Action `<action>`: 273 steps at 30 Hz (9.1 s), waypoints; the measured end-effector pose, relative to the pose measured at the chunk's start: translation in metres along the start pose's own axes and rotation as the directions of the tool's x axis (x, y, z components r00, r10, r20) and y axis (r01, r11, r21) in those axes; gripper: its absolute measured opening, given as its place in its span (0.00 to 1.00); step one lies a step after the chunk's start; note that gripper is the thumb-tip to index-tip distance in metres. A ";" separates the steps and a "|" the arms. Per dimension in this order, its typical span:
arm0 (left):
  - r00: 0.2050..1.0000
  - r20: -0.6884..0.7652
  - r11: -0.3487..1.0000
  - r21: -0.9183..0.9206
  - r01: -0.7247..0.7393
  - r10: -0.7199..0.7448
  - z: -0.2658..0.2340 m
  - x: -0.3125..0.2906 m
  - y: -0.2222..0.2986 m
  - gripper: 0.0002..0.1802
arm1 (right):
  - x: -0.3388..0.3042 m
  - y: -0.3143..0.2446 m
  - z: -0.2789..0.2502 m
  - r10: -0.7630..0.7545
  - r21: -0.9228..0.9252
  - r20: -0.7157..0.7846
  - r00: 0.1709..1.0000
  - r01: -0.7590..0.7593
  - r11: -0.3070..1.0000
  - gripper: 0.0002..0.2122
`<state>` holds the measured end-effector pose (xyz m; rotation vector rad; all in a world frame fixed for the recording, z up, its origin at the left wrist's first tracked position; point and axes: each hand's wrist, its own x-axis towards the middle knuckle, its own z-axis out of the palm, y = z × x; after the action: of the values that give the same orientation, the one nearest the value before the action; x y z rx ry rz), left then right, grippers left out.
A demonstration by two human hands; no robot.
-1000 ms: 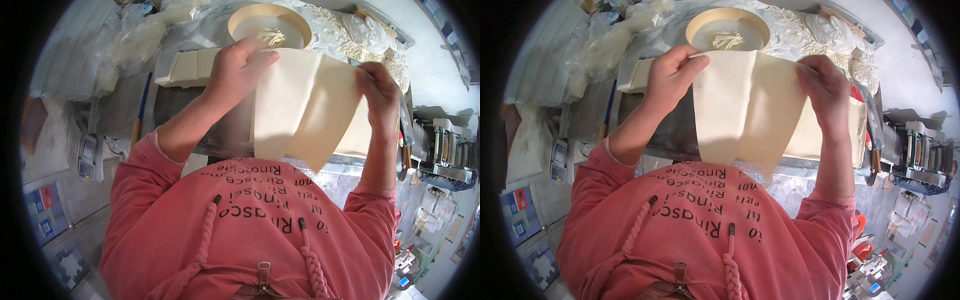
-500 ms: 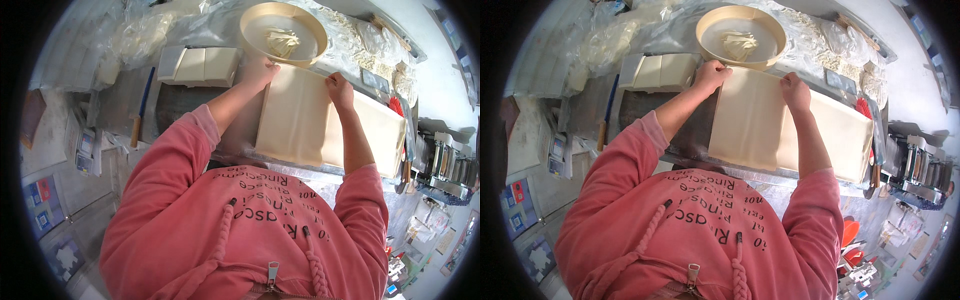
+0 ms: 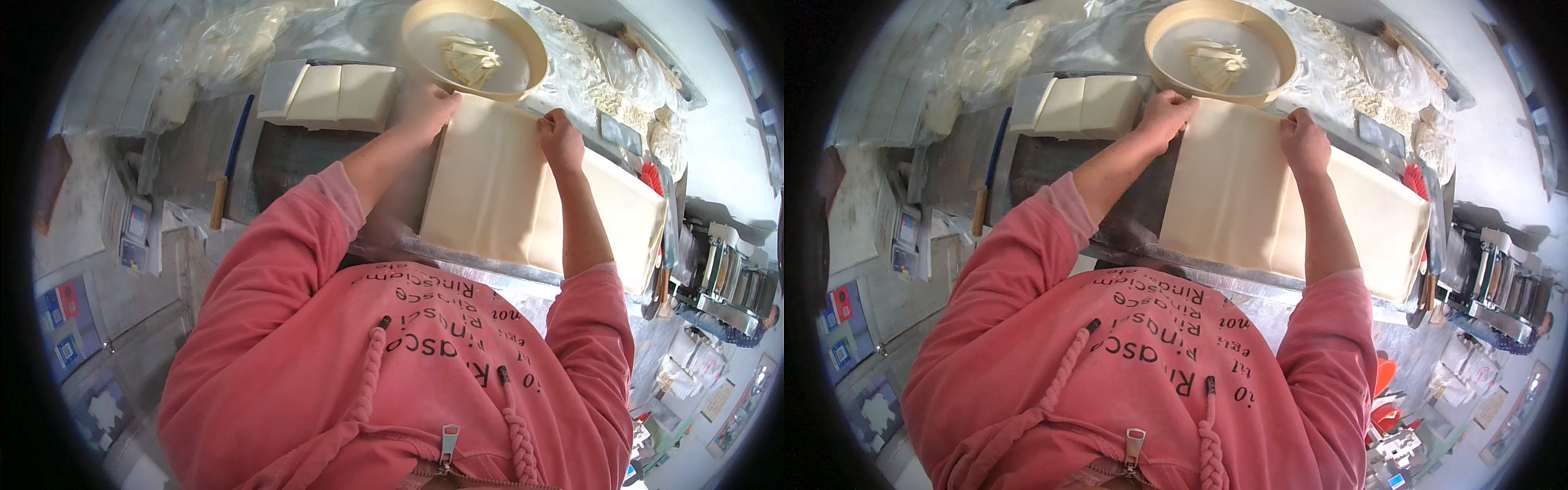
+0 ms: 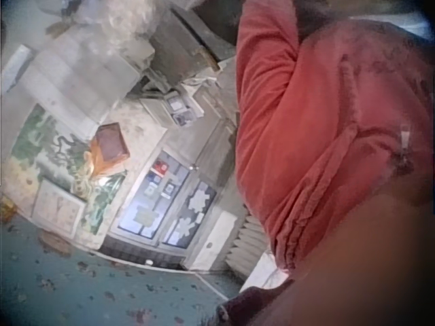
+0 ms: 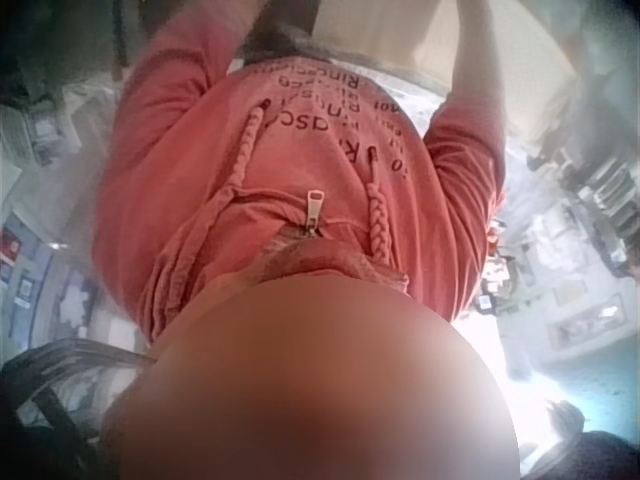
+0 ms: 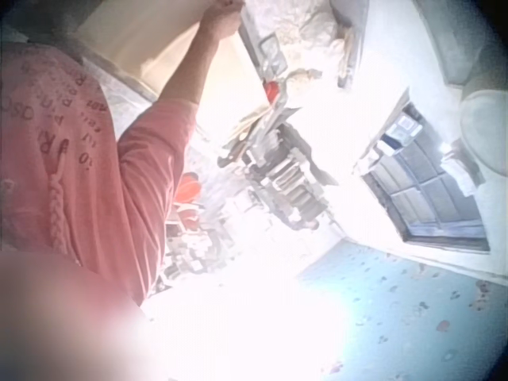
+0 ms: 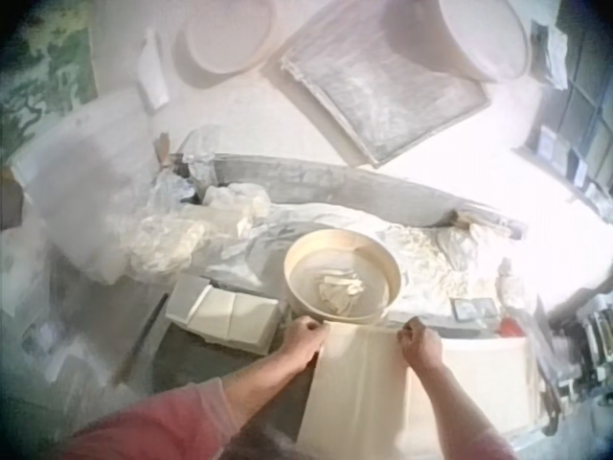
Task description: The person cuts a large dough sheet into smaller blocks with a dough scraper, folds and stacks the cut pieces, then places portions on a scale and packs them into plastic bags, setting filled bags aside on the work table.
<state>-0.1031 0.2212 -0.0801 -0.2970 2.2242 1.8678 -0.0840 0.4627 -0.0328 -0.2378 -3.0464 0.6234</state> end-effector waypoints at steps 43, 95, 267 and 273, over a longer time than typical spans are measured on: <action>0.931 0.316 0.855 0.414 -0.311 0.185 -0.405 -0.090 0.034 0.19 | -0.047 -0.438 0.078 -0.158 0.922 0.365 0.917 -0.332 0.199 0.08; 0.999 0.029 0.782 -0.621 0.047 -0.037 -0.557 -0.053 0.040 0.10 | 0.000 -0.600 0.154 -0.886 0.020 0.439 0.152 0.984 0.179 0.18; 0.773 -0.545 0.816 -0.252 -0.520 0.324 -0.922 -0.397 -0.077 0.24 | -0.296 -1.039 0.203 -0.988 0.456 -0.131 -0.078 0.880 -0.130 0.03; 0.999 -0.036 -0.165 -0.986 -0.033 0.016 -0.850 -0.352 -0.078 0.27 | -0.320 -0.947 0.205 -0.927 0.475 0.044 -0.373 0.824 -0.309 0.05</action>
<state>0.2225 -0.6251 0.0928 -0.4423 0.0210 3.1542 0.0849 -0.5265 0.1525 2.5193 -1.8445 0.7494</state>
